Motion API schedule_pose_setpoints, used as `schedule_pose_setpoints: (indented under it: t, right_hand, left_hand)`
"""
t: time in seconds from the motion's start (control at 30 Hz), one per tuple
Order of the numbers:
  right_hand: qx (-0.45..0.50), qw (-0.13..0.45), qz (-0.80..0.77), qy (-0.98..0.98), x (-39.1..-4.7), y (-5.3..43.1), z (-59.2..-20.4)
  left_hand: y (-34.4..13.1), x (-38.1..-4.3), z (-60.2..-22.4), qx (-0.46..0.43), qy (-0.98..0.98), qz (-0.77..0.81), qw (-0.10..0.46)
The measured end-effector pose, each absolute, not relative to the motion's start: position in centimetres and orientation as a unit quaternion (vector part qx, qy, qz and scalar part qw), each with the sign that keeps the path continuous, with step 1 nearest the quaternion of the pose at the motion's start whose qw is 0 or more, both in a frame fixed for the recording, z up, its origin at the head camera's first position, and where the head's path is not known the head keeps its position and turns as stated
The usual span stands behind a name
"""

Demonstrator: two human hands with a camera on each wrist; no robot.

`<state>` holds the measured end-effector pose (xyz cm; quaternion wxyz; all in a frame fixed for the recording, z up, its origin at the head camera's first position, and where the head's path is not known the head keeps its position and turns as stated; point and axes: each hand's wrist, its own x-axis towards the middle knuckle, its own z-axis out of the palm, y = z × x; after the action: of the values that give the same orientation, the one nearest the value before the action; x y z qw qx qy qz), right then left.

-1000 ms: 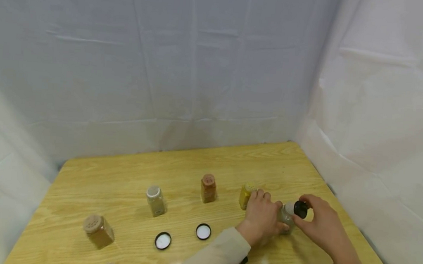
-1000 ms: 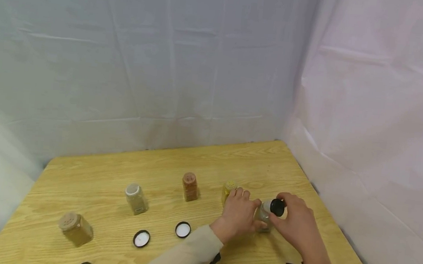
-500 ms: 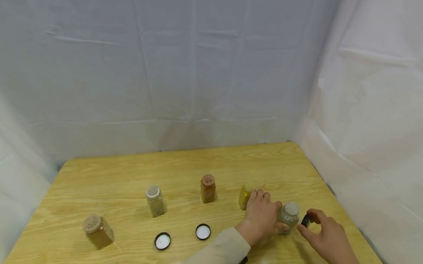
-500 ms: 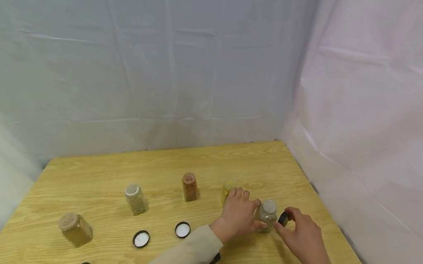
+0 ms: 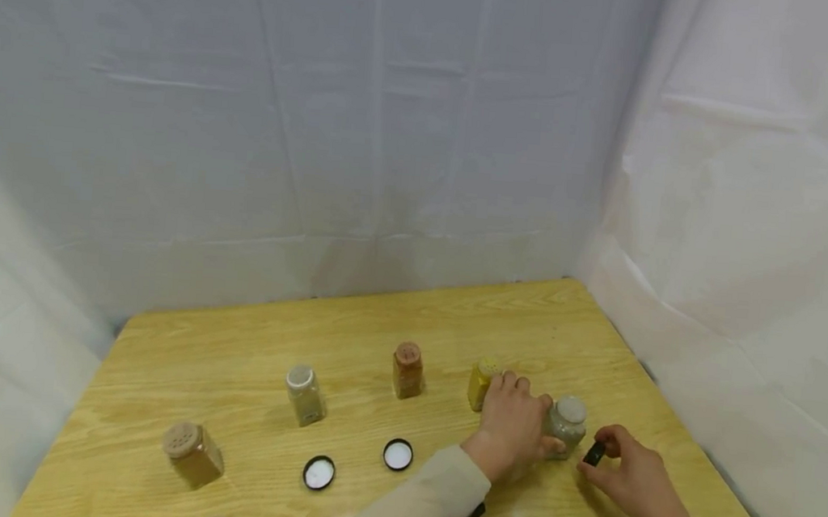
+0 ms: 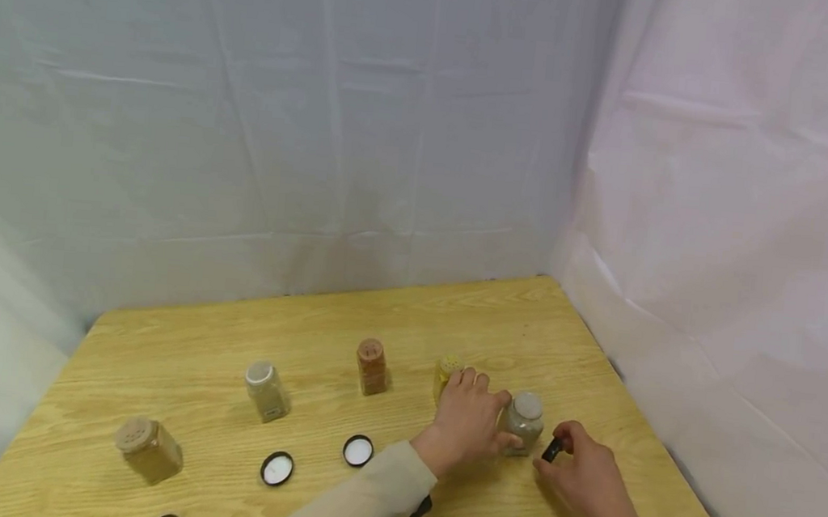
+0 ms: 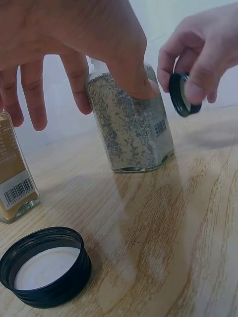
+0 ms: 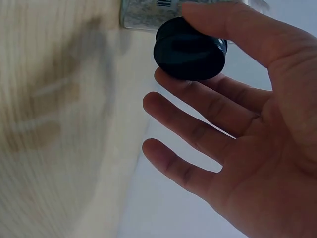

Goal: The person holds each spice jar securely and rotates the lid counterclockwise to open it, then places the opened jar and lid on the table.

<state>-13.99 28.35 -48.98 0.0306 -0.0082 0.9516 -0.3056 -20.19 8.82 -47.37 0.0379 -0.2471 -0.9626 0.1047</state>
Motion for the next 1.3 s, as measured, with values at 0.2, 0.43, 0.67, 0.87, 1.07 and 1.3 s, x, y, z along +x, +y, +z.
schedule_pose_setpoints:
  t: [0.2,0.43,0.67,0.87,1.07,1.3]
  right_hand:
    - [-0.005,0.010,-0.306,0.952,-13.9,28.2,-50.1]
    - [-0.006,0.012,-0.307,0.952,-14.0,27.9,-50.8]
    - [-0.007,0.012,-0.310,0.951,-14.0,27.9,-51.4]
    - [0.000,0.013,-0.303,0.953,-13.8,28.1,-51.3]
    - [0.010,0.025,-0.292,0.956,-13.7,28.6,-51.4]
    - [0.019,0.060,-0.287,0.956,-13.5,29.1,-52.0]
  left_hand:
    - [8.8,-20.2,-47.3,-0.248,-0.963,0.097,0.042]
    - [8.9,-20.2,-47.3,-0.246,-0.963,0.105,0.039]
    - [8.8,-20.3,-47.4,-0.249,-0.962,0.102,0.038]
    - [8.8,-20.3,-47.4,-0.247,-0.963,0.101,0.036]
    - [8.8,-20.3,-47.4,-0.247,-0.963,0.103,0.038]
    - [8.8,-20.2,-47.6,-0.248,-0.962,0.102,0.047]
